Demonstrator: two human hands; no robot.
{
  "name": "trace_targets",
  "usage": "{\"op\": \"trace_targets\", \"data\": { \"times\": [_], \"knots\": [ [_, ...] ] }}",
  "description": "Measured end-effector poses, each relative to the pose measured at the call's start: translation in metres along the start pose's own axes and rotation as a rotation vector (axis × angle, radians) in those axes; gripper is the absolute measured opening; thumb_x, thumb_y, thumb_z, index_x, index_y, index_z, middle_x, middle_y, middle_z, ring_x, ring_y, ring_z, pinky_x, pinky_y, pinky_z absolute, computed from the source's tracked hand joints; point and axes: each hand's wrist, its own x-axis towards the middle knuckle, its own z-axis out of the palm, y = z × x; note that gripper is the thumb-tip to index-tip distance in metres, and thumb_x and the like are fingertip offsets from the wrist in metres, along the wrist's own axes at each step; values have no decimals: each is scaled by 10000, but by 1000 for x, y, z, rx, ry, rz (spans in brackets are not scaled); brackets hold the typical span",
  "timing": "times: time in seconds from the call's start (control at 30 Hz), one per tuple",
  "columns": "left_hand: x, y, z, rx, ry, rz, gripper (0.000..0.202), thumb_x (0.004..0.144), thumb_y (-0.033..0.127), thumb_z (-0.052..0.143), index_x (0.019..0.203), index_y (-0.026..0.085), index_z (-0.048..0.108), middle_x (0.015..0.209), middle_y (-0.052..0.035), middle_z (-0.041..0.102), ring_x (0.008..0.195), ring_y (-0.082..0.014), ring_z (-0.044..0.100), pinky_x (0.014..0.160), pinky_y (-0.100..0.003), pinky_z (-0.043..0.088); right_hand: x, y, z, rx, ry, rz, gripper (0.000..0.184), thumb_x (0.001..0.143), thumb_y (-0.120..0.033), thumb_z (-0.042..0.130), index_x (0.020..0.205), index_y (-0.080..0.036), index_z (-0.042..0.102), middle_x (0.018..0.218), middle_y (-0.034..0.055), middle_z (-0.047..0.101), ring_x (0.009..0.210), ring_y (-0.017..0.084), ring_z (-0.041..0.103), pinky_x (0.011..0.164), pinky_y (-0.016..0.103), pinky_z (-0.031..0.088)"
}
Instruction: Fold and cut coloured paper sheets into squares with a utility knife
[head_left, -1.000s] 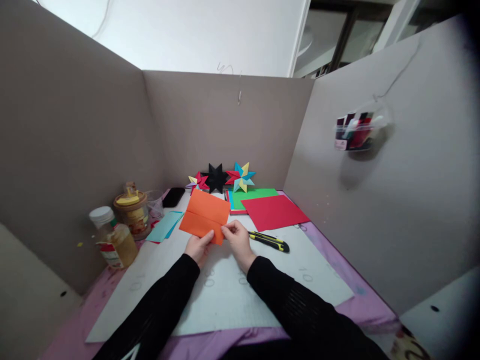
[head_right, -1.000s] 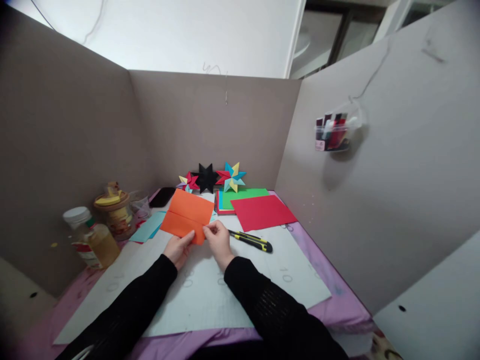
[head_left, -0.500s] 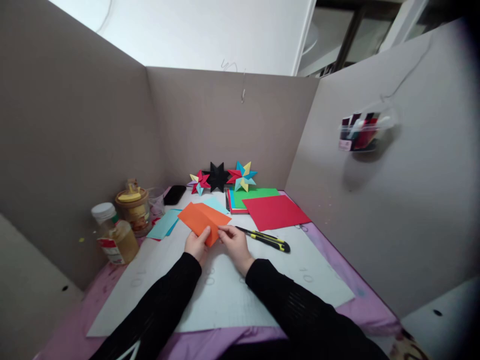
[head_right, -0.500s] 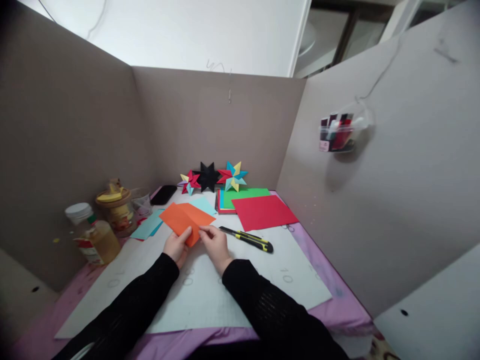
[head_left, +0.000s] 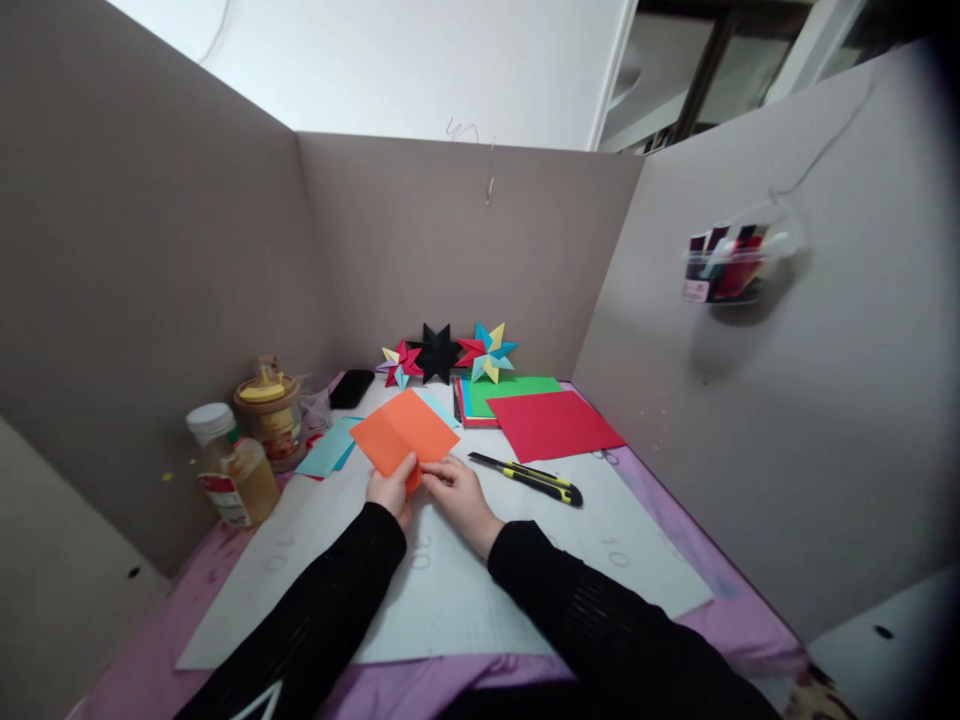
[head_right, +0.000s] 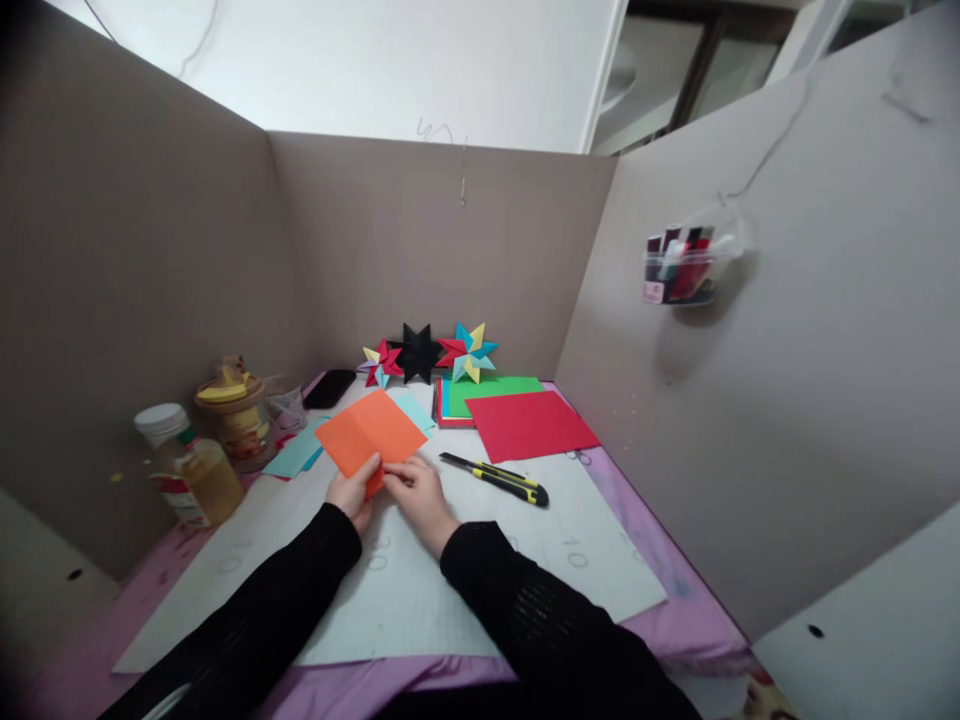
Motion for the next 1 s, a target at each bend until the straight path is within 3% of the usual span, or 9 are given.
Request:
{"op": "trace_targets", "data": {
  "times": [0.1, 0.2, 0.43, 0.6, 0.7, 0.9, 1.0],
  "knots": [
    [3, 0, -3, 16, 15, 19, 279, 674, 160, 692, 942, 151, 612, 1026, -95, 675, 871, -217, 657, 742, -316, 546, -2, 1, 2, 156, 46, 157, 198, 681, -296, 652, 840, -201, 583, 731, -2, 607, 578, 121, 559, 525, 244, 466],
    [2, 0, -4, 23, 5, 28, 290, 667, 183, 705, 942, 163, 613, 1020, -81, 678, 875, -210, 654, 747, -317, 542, -3, 4, 4, 262, -69, 323, 241, 697, -376, 641, 775, -188, 513, 547, -45, 552, 391, 81, 454, 370, 191, 356],
    [-4, 0, -2, 22, -29, 59, 338, 662, 227, 719, 975, 187, 598, 1002, -56, 682, 882, -191, 652, 753, -301, 537, -5, 9, 7, 392, -95, 405, 370, 608, -407, 719, 769, -191, 465, 534, -65, 526, 414, 85, 493, 341, 168, 338],
    [-9, 3, 2, 29, -93, -45, 331, 661, 283, 727, 937, 158, 594, 880, -63, 695, 726, -190, 665, 627, -296, 542, -2, 6, 6, 309, -86, 406, 306, 641, -404, 677, 656, -173, 476, 468, -43, 524, 369, 69, 448, 339, 168, 301],
    [-9, 9, 3, -31, -116, -71, 315, 706, 334, 692, 941, 152, 586, 903, -81, 689, 757, -194, 661, 654, -301, 541, 0, 4, 1, 294, -46, 392, 277, 632, -367, 675, 630, -176, 474, 478, -47, 523, 368, 65, 428, 346, 173, 283],
    [8, 27, -5, -76, -93, 15, 313, 710, 331, 687, 959, 165, 594, 979, -73, 672, 838, -169, 645, 718, -271, 521, 4, -3, -21, 143, -114, 266, 228, 657, -298, 652, 586, -170, 477, 454, -61, 464, 399, 70, 396, 399, 195, 269],
    [20, 37, -14, 27, -161, 61, 352, 660, 335, 724, 940, 158, 604, 939, -59, 680, 821, -155, 640, 728, -255, 506, 14, -3, -36, 125, -72, 217, 221, 663, -278, 644, 579, -174, 467, 456, -71, 436, 414, 69, 369, 424, 204, 266]
  ]
}}
